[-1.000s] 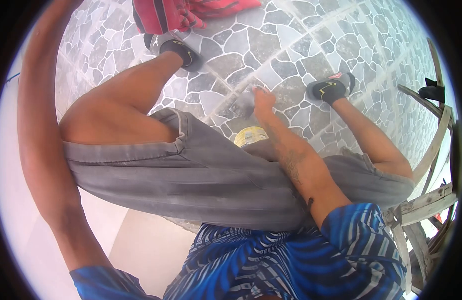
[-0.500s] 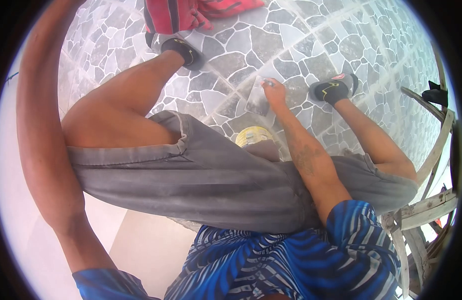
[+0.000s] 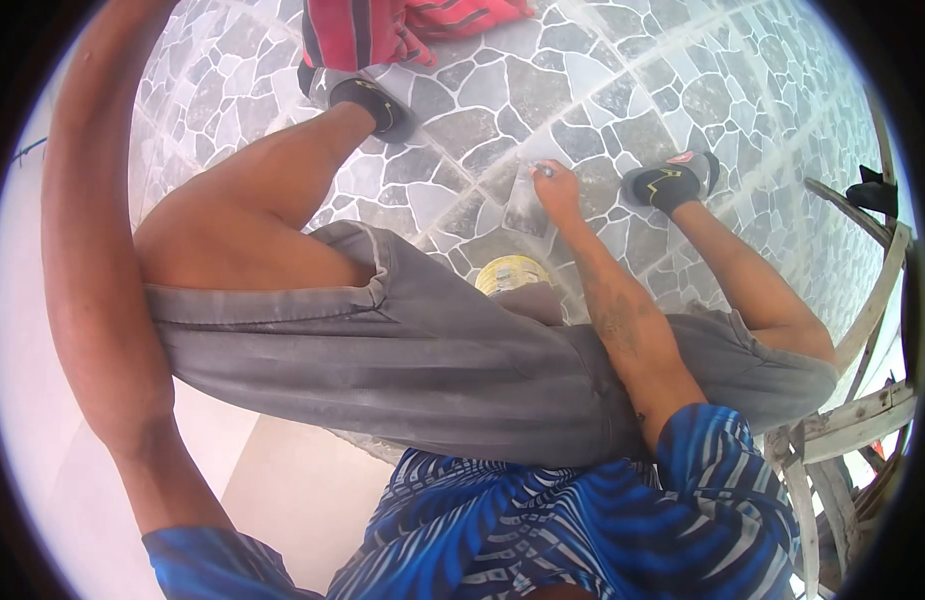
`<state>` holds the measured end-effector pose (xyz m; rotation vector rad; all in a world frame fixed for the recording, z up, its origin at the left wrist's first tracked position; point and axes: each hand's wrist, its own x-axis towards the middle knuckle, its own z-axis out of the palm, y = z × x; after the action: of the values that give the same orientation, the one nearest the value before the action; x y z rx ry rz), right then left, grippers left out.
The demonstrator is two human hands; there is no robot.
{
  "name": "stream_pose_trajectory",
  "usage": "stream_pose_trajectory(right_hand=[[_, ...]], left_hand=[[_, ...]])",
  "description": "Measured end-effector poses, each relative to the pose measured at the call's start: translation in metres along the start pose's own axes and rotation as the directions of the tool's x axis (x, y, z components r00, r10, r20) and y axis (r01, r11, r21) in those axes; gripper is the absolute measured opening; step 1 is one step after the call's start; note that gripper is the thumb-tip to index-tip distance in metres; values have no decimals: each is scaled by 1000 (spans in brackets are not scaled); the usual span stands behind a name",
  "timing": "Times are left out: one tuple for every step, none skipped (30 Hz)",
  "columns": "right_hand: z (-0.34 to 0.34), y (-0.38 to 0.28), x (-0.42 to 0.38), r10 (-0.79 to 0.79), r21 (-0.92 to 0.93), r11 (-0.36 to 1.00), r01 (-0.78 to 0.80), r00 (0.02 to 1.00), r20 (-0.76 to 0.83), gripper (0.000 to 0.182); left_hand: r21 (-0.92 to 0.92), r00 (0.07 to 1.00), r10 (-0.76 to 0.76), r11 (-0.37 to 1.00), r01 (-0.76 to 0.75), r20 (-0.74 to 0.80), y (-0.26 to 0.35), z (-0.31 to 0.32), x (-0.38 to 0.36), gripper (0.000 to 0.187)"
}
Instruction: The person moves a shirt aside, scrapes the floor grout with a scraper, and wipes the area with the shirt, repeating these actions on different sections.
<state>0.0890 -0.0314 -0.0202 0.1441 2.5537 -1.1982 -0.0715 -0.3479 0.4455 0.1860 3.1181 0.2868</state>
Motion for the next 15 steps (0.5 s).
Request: stream_pose_trajectory(right_hand=[[1, -5, 3, -2, 51, 999, 1, 1000, 7, 35], [-1, -9, 3, 6, 99, 995, -8, 1000, 16, 35], [-4, -13, -1, 16, 148, 989, -19, 1000, 23, 35], [-1, -2, -2, 43, 97, 994, -46, 999, 33, 35], [0, 9, -2, 62, 45, 997, -64, 997, 37, 35], [-3, 12, -2, 89, -9, 996, -88, 995, 41, 35], [-2, 14, 0, 61, -7, 998, -61, 997, 39, 35], [-1, 7, 5, 32, -5, 999, -32, 999, 37, 35], [-2, 0, 8, 2, -2, 1000, -2, 999, 35, 35], [-3, -2, 4, 33, 33, 999, -34, 999, 40, 35], [-4, -6, -2, 68, 71, 995, -71, 997, 42, 35], [-5, -8, 0, 93, 107, 990, -97, 995, 41, 35], [-6, -11, 3, 63, 75, 995, -65, 998, 18, 35], [-9, -13, 1, 36, 39, 999, -36, 999, -6, 35], [-11, -15, -5, 16, 2, 1000, -16, 1000, -23, 35]], left_hand=[[-46, 999, -6, 999, 7, 32, 6, -9, -2, 25], [-72, 999, -1, 997, 5, 53, 9, -10, -5, 25], [-98, 997, 4, 995, 3, 75, 12, -11, -7, 25], [-97, 998, 16, 995, -9, 62, 8, -10, -7, 25], [-67, 999, 40, 997, -40, -6, 6, -2, -7, 25], [-34, 995, 64, 997, -66, -74, 3, 6, -8, 24], [3, 986, 87, 996, -88, -141, 0, 14, -8, 24], [7, 990, 71, 997, -70, -125, 2, 12, -7, 24], [-14, 994, 58, 998, -60, -96, 3, 9, -7, 24], [-34, 997, 45, 998, -48, -66, 3, 6, -7, 24], [-78, 999, 45, 996, -47, -18, 3, 1, -5, 24], [-65, 998, 60, 996, -62, -32, 3, 0, -5, 24], [-51, 996, 75, 996, -77, -45, 4, -2, -5, 24], [17, 989, 110, 994, -108, -104, 7, 4, -10, 24], [18, 991, 103, 995, -102, -86, 8, 4, -10, 24]])
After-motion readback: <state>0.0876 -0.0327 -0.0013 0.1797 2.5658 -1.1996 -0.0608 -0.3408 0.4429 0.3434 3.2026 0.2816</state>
